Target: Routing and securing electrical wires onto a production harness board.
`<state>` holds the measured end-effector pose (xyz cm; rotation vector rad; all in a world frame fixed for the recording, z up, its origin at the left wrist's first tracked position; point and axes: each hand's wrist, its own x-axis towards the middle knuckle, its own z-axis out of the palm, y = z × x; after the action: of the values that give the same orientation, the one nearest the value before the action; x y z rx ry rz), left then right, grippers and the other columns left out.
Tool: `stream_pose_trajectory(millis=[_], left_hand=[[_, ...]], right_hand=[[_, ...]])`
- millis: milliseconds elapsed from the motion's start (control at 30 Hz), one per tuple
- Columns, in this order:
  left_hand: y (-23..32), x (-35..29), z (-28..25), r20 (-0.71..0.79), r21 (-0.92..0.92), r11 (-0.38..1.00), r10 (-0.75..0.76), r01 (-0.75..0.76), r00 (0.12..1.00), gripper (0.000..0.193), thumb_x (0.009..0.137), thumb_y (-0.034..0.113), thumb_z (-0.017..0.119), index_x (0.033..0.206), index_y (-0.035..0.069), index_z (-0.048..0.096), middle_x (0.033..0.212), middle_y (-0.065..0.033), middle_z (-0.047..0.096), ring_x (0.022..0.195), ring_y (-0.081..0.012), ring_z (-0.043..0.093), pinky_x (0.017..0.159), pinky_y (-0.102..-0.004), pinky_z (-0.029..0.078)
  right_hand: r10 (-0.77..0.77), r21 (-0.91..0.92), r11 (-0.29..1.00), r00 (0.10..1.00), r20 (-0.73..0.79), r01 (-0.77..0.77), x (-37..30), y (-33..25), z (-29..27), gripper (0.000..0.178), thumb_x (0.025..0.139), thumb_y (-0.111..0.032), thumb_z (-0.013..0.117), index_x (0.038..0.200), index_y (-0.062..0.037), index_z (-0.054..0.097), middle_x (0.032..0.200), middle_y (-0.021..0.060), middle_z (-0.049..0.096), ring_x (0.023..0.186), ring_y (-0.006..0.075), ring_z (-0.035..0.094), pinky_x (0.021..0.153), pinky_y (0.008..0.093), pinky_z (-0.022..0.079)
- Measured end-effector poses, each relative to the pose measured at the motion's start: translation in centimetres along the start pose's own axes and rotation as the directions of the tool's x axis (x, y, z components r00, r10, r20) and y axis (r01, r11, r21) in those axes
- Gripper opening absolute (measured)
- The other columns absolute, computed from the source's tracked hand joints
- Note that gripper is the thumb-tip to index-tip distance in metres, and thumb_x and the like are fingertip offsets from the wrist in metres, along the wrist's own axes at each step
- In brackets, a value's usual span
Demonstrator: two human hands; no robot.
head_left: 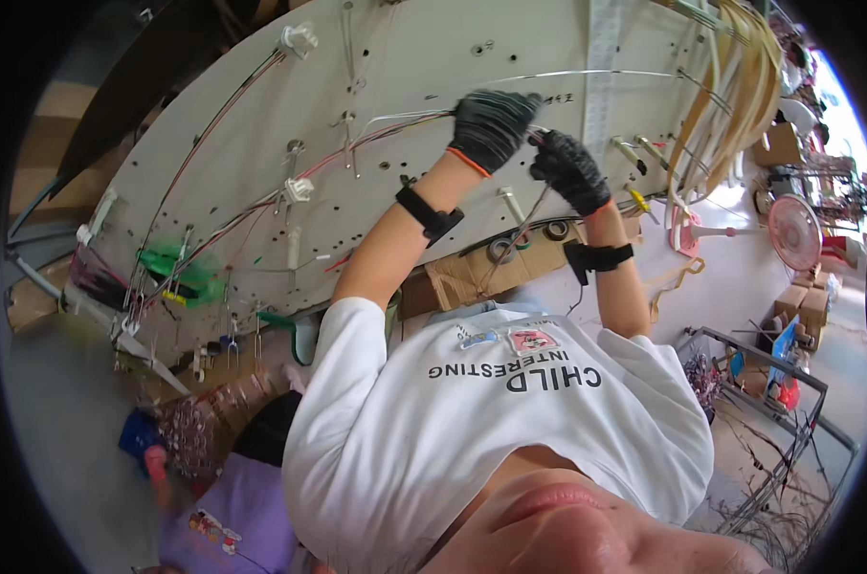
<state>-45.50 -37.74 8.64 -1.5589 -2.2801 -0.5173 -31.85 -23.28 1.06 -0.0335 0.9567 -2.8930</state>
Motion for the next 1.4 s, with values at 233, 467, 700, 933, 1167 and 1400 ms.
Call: stream_pose_trajectory(millis=[233, 467, 700, 933, 1167, 1400], left_hand=[[2.2, -2.4, -1.8, 0.072, 0.05, 0.998, 0.04, -0.044, 0.997, 0.042, 0.083, 0.032, 0.065, 0.122, 0.018, 0.062, 0.11, -0.0032, 0.065, 0.102, -0.0205, 0.061, 0.091, -0.0432, 0.044], [-2.3, -11.6, -8.3, -0.513, 0.308, 0.87, -0.189, 0.385, 0.838, 0.024, 0.08, 0.027, 0.071, 0.102, 0.019, 0.071, 0.101, -0.005, 0.063, 0.105, -0.0253, 0.057, 0.089, -0.0478, 0.043], [-4.8, -10.0, -13.3, -0.135, 0.491, 0.776, -0.381, 0.395, 0.915, 0.018, 0.075, 0.028, 0.072, 0.09, 0.017, 0.07, 0.095, -0.0034, 0.066, 0.097, -0.0251, 0.059, 0.088, -0.0453, 0.042], [-5.8, -11.9, -14.1, -0.396, -0.011, 0.819, -0.53, 0.573, 0.75, 0.017, 0.081, 0.015, 0.075, 0.094, 0.004, 0.07, 0.088, -0.0117, 0.07, 0.079, -0.0273, 0.067, 0.077, -0.0359, 0.052], [-3.1, -13.5, -10.6, -0.474, 0.605, 0.63, -0.207, 0.487, 0.856, 0.016, 0.083, 0.021, 0.073, 0.09, 0.007, 0.069, 0.094, -0.0088, 0.068, 0.094, -0.0287, 0.062, 0.088, -0.0431, 0.047], [1.3, -18.5, -11.0, -0.646, 0.223, 0.842, -0.251, 0.492, 0.721, 0.014, 0.076, 0.002, 0.069, 0.088, 0.008, 0.068, 0.089, -0.0099, 0.067, 0.085, -0.0302, 0.063, 0.082, -0.0425, 0.05]], right_hand=[[-0.375, -0.727, 0.686, 0.869, -0.323, 0.026, 0.2, -2.5, -1.7, 0.026, 0.099, -0.018, 0.056, 0.115, 0.0009, 0.065, 0.095, 0.0063, 0.068, 0.069, 0.0126, 0.06, 0.064, 0.0268, 0.051], [-0.449, -0.764, 0.633, 0.864, -0.23, 0.125, -0.7, -2.6, 0.4, 0.028, 0.099, -0.02, 0.055, 0.115, 0.0004, 0.065, 0.094, 0.0066, 0.068, 0.07, 0.0116, 0.06, 0.067, 0.026, 0.048], [-0.435, -0.703, 0.688, 0.877, -0.205, 0.178, -0.4, -2.1, 1.5, 0.032, 0.1, -0.025, 0.054, 0.117, 0.0001, 0.063, 0.09, 0.0054, 0.065, 0.069, 0.0126, 0.06, 0.068, 0.0262, 0.049], [-0.266, -0.748, 0.662, 0.95, -0.164, 0.056, 0.6, -1.5, -0.5, 0.032, 0.099, -0.024, 0.058, 0.121, -0.0016, 0.062, 0.09, 0.0031, 0.063, 0.066, 0.0095, 0.056, 0.062, 0.0245, 0.048], [-0.081, -0.899, 0.397, 0.969, -0.235, -0.185, 3.7, 0.2, -4.1, 0.026, 0.094, -0.021, 0.064, 0.116, -0.0077, 0.067, 0.098, 0.0059, 0.067, 0.065, 0.0099, 0.058, 0.061, 0.0257, 0.049], [-0.346, -0.859, 0.204, 0.855, 0.386, 0.47, 1.6, 0.7, 13.7, 0.063, 0.073, -0.005, 0.081, 0.131, -0.0058, 0.055, 0.121, 0.0109, 0.065, 0.07, 0.018, 0.066, 0.073, 0.0285, 0.053]])
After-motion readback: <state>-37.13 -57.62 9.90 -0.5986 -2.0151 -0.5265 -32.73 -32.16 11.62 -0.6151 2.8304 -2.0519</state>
